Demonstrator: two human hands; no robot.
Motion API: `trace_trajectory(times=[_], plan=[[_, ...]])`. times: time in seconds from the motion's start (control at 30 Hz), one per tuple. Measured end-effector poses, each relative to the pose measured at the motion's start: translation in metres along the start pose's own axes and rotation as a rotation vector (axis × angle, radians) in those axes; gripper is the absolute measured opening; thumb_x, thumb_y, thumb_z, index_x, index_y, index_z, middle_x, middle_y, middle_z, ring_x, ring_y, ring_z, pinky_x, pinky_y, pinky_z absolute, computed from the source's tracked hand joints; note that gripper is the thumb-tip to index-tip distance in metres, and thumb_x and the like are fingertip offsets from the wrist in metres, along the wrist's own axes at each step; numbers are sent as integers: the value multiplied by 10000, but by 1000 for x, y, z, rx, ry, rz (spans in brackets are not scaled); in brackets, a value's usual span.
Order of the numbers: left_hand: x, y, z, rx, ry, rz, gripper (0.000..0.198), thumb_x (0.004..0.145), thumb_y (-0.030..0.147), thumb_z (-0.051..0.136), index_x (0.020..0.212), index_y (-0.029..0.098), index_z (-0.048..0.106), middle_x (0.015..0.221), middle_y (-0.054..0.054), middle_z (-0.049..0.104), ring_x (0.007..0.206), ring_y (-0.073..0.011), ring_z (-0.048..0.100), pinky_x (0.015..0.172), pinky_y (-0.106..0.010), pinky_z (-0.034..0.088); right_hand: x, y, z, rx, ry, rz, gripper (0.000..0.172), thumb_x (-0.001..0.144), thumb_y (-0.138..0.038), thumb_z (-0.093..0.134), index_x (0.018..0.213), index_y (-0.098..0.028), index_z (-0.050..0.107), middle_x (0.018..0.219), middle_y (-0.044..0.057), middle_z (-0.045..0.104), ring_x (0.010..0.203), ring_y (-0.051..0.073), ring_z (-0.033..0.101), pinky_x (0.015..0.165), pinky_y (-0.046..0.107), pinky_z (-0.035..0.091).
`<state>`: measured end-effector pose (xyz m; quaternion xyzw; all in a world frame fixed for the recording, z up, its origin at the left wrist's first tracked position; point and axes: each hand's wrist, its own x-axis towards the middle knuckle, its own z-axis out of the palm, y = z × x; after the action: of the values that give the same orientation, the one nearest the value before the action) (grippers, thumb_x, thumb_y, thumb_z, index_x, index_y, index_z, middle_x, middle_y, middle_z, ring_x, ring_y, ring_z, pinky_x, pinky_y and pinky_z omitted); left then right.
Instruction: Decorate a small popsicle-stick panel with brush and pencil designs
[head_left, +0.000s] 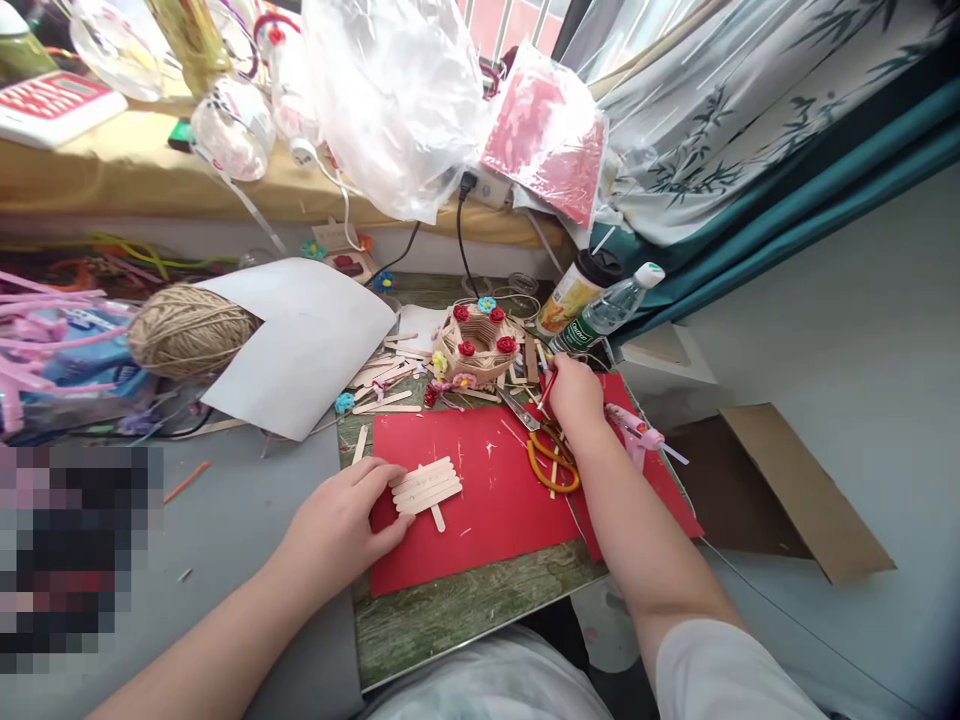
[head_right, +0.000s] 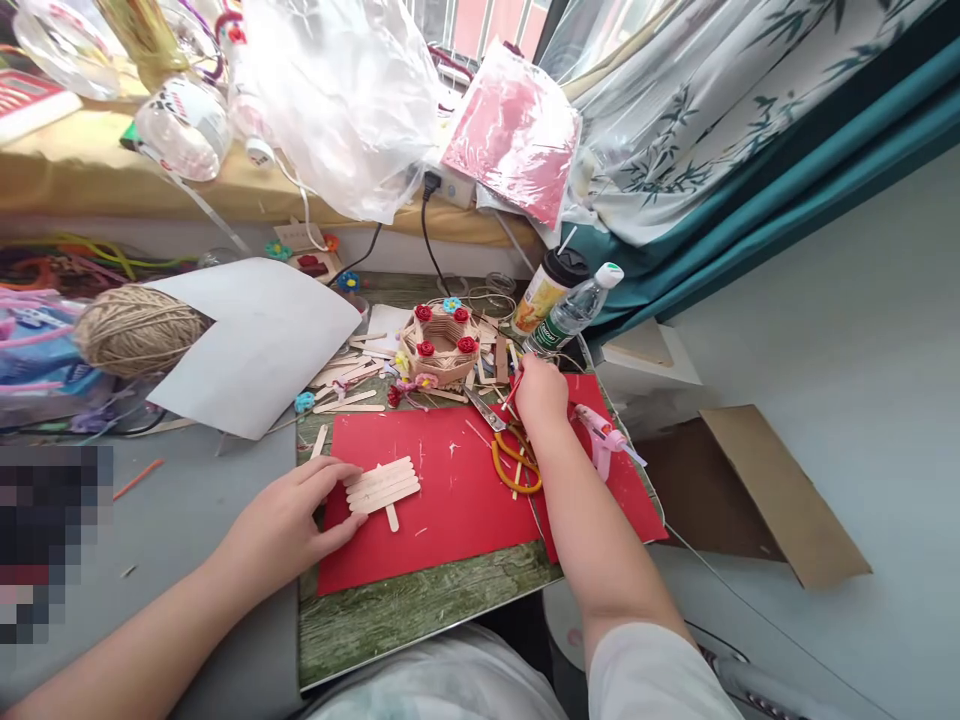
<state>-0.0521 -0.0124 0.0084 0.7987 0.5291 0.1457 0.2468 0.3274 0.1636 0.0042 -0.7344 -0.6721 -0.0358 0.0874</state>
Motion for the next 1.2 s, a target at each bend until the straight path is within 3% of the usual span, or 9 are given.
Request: trace_trajectory(times=[0.33, 0.53, 0.73, 1.07, 1.2], plan=[[0, 3, -1, 13, 7, 1, 332, 931, 388, 637, 1227, 239, 626, 1231, -91, 705, 1016, -248, 722, 849, -373, 576, 4, 7, 17, 136, 54, 33, 245, 906, -225, 548, 1111, -192, 678, 925, 104, 749, 819, 255, 633, 731, 328, 424], [-1, -2, 1, -2, -28, -27, 360, 945, 393, 621, 1265, 229, 619, 1275, -96, 683, 1054, -262, 716, 899, -403, 578, -3, 8, 19, 136, 100, 19, 215, 884, -335, 650, 1047, -197, 671, 1001, 123, 742, 868, 275, 616, 775, 361, 457], [-1, -4, 4, -14, -10, -8, 329, 946, 390, 617, 1247, 258, 624, 1271, -82, 689, 1049, -258, 715, 879, -386, 571, -4, 6, 20, 179, 117, 44, 186, 892, -333, 643, 1018, -199, 668, 976, 115, 733, 851, 269, 601, 774, 359, 460], [-1, -3, 3, 13, -2, -7, 322, 956, 393, 604, 1243, 249, 628, 1268, -87, 693, 1045, -251, 724, 861, -381, 576, 2, 1, 17, 271, 87, -24, 199, 854, -271, 649, 1022, -179, 703, 976, 124, 736, 919, 279, 611, 812, 361, 478], [-1, -2, 2, 18, -9, -7, 329, 959, 396, 600, 1253, 249, 622, 1268, -90, 694, 1057, -254, 721, 863, -385, 577, 8, 1, 15, 276, 67, -127, 190, 875, -212, 602, 1014, -189, 729, 1009, 126, 753, 994, 294, 624, 894, 387, 481]])
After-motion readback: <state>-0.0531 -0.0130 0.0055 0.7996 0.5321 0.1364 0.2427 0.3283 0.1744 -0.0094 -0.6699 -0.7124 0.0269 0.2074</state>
